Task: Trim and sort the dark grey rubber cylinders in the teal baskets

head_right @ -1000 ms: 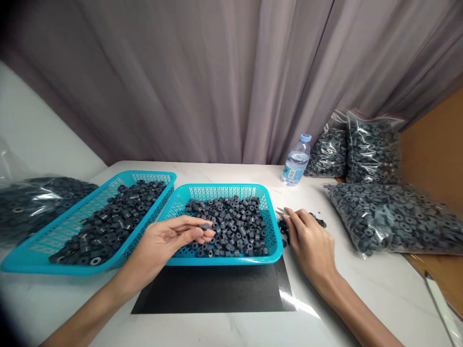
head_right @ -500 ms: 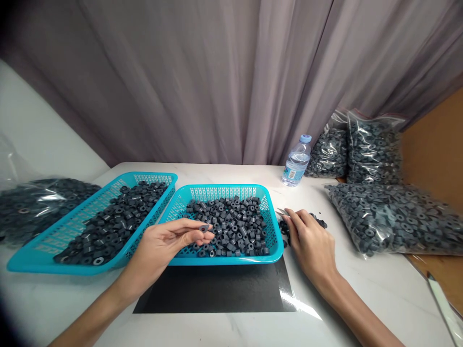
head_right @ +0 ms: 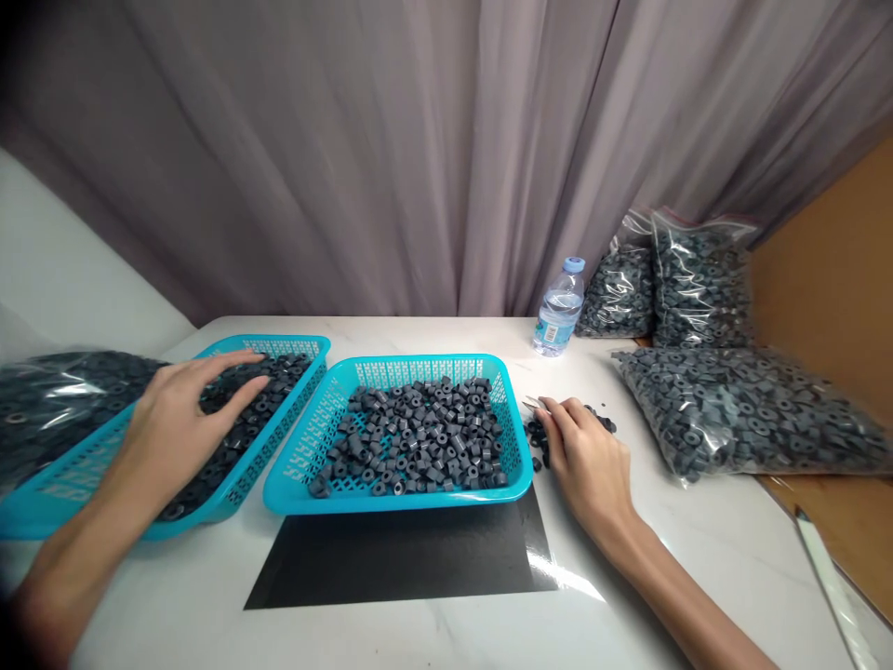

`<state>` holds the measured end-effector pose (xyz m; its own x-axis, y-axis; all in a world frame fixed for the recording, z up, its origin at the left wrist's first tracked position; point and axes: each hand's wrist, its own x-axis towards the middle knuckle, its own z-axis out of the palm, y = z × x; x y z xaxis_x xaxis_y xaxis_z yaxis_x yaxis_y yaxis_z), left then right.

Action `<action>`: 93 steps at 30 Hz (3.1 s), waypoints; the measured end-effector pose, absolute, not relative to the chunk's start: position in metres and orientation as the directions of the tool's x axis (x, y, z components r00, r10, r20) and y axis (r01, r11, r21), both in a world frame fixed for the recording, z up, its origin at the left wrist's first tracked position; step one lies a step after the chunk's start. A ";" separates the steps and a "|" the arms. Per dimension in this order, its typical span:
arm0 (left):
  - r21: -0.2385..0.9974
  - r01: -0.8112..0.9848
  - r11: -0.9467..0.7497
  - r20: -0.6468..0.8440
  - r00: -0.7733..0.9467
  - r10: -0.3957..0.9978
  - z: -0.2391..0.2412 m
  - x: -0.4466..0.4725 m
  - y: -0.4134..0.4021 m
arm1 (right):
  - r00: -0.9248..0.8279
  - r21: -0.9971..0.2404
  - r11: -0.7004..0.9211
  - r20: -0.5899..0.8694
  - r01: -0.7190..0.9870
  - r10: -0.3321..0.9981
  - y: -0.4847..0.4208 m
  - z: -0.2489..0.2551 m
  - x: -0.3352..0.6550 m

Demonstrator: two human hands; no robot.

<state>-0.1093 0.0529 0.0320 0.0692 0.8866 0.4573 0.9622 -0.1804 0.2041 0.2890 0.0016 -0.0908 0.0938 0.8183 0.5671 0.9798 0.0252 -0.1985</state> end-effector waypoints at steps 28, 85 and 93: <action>0.593 0.693 -0.410 -0.312 0.667 0.677 0.017 -0.025 0.069 | 0.036 -0.201 0.087 0.539 0.976 0.841 -0.003 -0.089 0.291; 0.527 0.619 -0.583 -0.082 0.719 0.690 0.032 -0.012 0.036 | 0.021 -0.151 0.077 0.560 0.986 0.828 0.004 -0.092 0.297; 0.355 0.796 -0.490 0.182 0.456 0.871 0.076 -0.082 0.087 | 0.021 -0.157 0.083 0.563 0.984 0.826 0.003 -0.094 0.297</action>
